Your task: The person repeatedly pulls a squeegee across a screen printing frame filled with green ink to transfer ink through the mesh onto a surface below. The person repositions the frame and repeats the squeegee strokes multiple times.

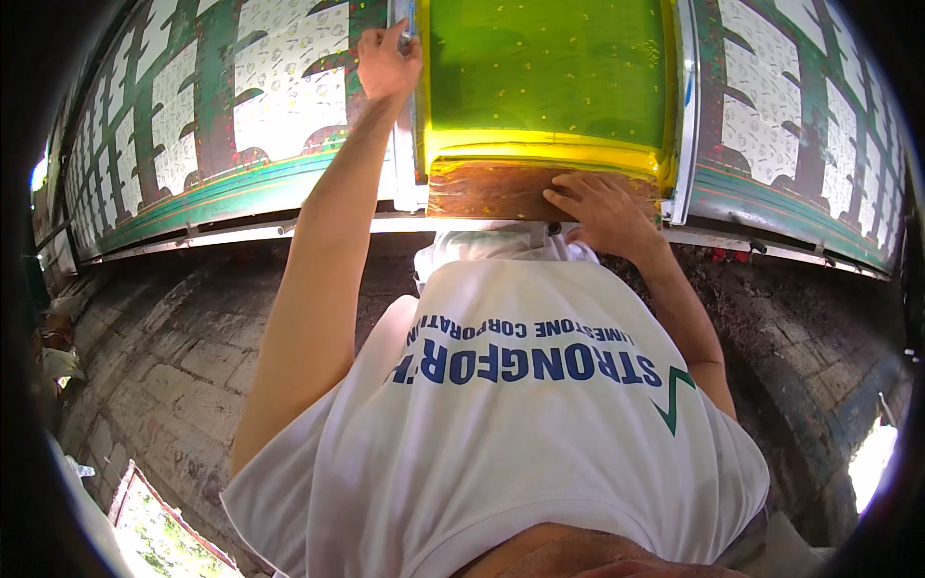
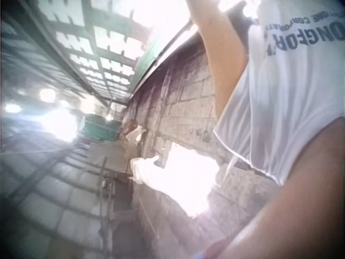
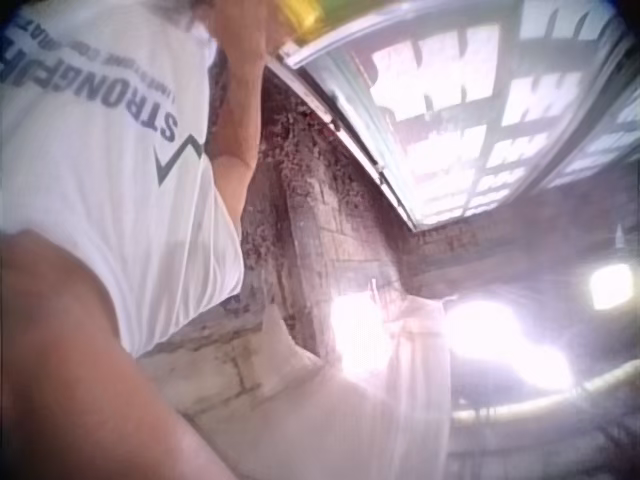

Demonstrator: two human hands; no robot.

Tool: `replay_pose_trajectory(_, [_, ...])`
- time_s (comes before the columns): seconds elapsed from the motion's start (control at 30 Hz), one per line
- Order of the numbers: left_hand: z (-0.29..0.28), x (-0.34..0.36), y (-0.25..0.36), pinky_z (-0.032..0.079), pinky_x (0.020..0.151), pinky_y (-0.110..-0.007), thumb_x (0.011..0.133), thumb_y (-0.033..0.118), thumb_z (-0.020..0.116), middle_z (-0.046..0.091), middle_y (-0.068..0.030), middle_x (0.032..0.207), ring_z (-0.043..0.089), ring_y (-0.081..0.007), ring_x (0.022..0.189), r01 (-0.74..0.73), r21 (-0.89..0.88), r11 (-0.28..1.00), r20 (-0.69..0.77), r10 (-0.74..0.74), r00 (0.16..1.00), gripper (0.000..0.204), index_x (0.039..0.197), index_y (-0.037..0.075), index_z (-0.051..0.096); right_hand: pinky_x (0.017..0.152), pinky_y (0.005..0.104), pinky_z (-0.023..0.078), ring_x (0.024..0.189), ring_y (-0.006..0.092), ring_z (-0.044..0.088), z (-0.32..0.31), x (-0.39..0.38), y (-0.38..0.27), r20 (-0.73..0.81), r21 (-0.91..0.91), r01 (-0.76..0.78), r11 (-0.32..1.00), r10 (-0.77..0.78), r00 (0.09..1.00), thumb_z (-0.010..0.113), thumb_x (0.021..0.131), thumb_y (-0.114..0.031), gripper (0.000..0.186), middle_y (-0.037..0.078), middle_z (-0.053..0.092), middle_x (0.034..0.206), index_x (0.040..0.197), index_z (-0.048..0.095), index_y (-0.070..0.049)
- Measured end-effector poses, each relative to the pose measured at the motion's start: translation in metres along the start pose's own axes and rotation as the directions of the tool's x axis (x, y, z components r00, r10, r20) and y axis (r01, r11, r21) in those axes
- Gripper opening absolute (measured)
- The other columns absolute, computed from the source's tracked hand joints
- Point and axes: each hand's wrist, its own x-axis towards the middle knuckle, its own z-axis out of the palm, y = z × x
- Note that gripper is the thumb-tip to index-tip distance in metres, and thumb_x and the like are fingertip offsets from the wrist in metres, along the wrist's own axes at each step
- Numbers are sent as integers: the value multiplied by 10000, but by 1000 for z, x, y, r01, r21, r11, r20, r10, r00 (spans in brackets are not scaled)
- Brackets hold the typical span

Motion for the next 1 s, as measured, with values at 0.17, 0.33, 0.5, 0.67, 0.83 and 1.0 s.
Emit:
replay_pose_trajectory(0.17, [18,-4,11,587,908,-506,894,330,776,619,-93,1175,604,-324,1178,7,-40,999,-12,-7,1000,402,1292,276,760,1029,472,547,1236,339,645,-6,-5,3,-32,-134,-80,988,76,997,719,832,-75,584,112,643,1381,1410,638,-108])
replay_pose_trajectory(0.33, [21,-1,8,593,887,-504,898,331,771,613,-91,1179,605,-324,1168,9,-55,998,-35,-11,999,400,1295,278,757,945,458,585,1130,325,695,7,19,-3,-268,-178,-282,943,229,936,669,818,-40,509,110,709,1253,1324,699,-86])
replay_pose_trajectory(0.5, [21,0,9,596,873,-498,897,332,771,607,-88,1162,606,-321,1139,4,-50,999,-47,-7,999,408,1300,271,753,833,454,610,1028,307,732,16,28,-3,-329,-130,-437,890,377,866,698,773,-29,476,91,757,1190,1227,778,-147])
replay_pose_trajectory(0.67, [22,-2,9,599,867,-480,890,339,779,599,-91,1163,604,-320,1132,17,-60,998,-26,-18,999,425,1307,268,748,771,463,610,917,322,751,-1,22,-5,-414,-218,-386,896,273,868,722,738,-40,478,77,788,1047,1191,801,-173])
replay_pose_trajectory(0.83, [22,2,7,605,851,-476,896,349,778,598,-87,1171,602,-317,1137,-6,-41,999,-41,5,999,415,1303,272,749,854,440,613,998,293,755,1,33,-2,-321,-144,-487,861,425,846,688,724,29,504,57,798,1111,1177,804,-160])
replay_pose_trajectory(1.0, [21,0,8,605,847,-474,920,345,756,607,-86,1149,612,-318,1121,9,-74,997,-56,-13,998,363,1276,275,761,869,430,608,990,309,754,20,39,-7,-381,-186,-458,870,366,849,685,746,21,546,48,779,1152,1249,771,-172])
